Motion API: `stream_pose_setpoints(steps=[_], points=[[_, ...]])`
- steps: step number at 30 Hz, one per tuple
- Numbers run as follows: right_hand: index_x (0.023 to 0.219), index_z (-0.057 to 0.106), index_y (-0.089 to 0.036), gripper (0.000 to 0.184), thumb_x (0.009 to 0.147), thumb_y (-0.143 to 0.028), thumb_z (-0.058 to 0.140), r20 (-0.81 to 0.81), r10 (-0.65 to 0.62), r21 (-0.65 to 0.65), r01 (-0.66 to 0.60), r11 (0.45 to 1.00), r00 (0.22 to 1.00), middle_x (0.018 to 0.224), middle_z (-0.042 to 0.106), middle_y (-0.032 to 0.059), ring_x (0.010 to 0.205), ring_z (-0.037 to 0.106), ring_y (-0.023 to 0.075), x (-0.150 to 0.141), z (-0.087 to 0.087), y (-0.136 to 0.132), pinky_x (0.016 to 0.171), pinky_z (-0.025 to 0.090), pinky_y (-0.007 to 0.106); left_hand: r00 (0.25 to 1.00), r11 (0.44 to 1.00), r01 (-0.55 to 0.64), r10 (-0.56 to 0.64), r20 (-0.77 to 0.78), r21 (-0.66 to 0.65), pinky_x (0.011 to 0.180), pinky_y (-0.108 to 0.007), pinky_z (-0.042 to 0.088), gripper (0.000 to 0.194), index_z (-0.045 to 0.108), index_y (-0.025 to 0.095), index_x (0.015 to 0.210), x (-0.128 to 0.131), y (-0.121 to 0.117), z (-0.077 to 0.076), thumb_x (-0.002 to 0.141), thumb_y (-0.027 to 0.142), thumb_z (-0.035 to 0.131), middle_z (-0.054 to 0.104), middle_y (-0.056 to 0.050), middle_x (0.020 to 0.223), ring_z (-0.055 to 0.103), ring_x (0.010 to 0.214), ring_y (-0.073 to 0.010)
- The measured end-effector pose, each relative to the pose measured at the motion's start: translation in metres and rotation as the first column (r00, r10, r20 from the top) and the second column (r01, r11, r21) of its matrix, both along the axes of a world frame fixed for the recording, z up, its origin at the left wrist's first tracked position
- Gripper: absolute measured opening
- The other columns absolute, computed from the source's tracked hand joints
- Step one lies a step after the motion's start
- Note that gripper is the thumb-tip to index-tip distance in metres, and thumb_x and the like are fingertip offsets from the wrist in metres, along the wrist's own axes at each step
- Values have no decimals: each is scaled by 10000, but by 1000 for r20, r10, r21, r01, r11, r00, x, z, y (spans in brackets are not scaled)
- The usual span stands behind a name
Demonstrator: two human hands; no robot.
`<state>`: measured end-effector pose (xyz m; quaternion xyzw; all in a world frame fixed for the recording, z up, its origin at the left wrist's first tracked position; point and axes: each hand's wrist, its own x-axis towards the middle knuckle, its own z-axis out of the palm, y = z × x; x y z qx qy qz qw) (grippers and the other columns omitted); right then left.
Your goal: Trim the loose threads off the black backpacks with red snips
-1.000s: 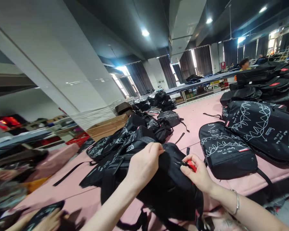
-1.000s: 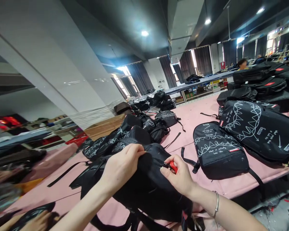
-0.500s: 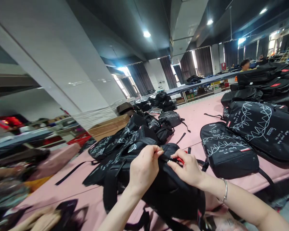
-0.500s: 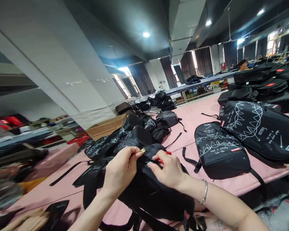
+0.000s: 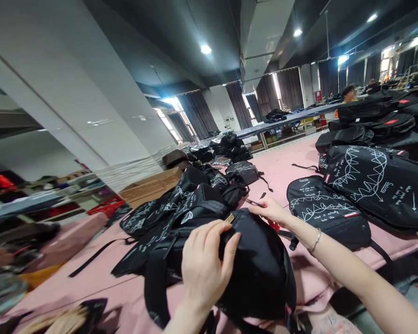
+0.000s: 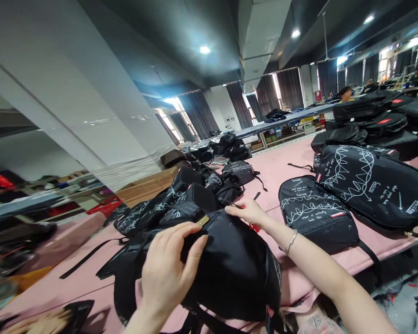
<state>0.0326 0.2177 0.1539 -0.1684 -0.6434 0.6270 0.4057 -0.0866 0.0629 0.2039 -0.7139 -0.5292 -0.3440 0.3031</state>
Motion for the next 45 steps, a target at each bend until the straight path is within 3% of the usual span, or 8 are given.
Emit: stream_pose_setpoints(steps=[4, 9, 12, 16, 27, 37, 41, 45], points=[[566, 460, -153, 491, 484, -520, 777, -68, 169, -157, -178, 971, 983, 441, 354, -94, 375, 255, 26, -1, 12, -7, 365, 148, 177, 981, 981, -165, 174, -87, 104, 893, -474, 361, 366, 490, 150, 1111, 6, -1, -21, 782, 290, 568, 555, -156, 1111, 491, 1047, -307], [632, 467, -159, 486, 494, -500, 785, -266, -81, -338, -14, 941, 960, 453, 340, -102, 378, 228, 22, -2, -7, -52, 360, 131, 173, 978, 976, 185, -171, -122, 115, 870, -461, 415, 331, 491, 199, 1087, -35, 2, -20, 760, 152, 509, 578, -106, 991, 527, 993, -269], [654, 464, -163, 474, 502, -469, 792, -311, -152, -363, 31, 931, 938, 471, 334, -101, 403, 235, 24, -6, -20, -80, 382, 165, 171, 969, 971, 234, -229, -88, 46, 858, -436, 439, 314, 507, 197, 1070, -60, 2, -16, 771, 101, 493, 566, -108, 1030, 534, 987, -247], [627, 457, -168, 411, 586, -460, 742, -281, -177, -245, 108, 964, 943, 458, 316, -94, 408, 254, 37, -14, -22, -98, 399, 174, 186, 991, 991, 134, -134, -11, 28, 823, -356, 461, 301, 542, 215, 1050, -59, -2, -15, 778, 87, 559, 602, -63, 958, 564, 910, -194], [607, 462, -172, 332, 647, -435, 660, -209, -244, -107, 226, 968, 947, 484, 328, -69, 445, 283, 63, -29, -18, -97, 407, 192, 197, 958, 956, 182, -119, 262, -229, 619, -225, 481, 129, 644, 211, 853, -30, 11, 3, 818, 297, 554, 630, -21, 813, 584, 709, -123], [725, 557, -167, 245, 725, -401, 626, -90, -271, 109, 280, 954, 958, 592, 454, -44, 540, 405, 93, -10, -20, -86, 507, 323, 208, 982, 982, 67, -34, 187, -175, 650, -254, 433, 129, 507, 186, 756, -12, 23, -7, 859, 204, 432, 545, -24, 755, 530, 710, -138], [1013, 534, -193, 250, 853, -378, 482, 11, -381, 298, 361, 884, 924, 803, 581, 0, 686, 527, 132, 13, -12, -84, 644, 396, 241, 964, 985, 54, -9, 265, -165, 626, -256, 402, 155, 459, 185, 710, -11, 24, -11, 859, 182, 417, 500, -10, 709, 486, 672, -135], [929, 570, -201, 197, 849, -371, 510, 64, -485, 505, 391, 769, 872, 720, 590, -5, 603, 526, 125, 31, -5, -76, 590, 383, 226, 950, 985, 46, 9, 312, -166, 637, -262, 394, 166, 463, 185, 702, -9, 24, -12, 860, 184, 412, 503, -9, 709, 480, 677, -137]])
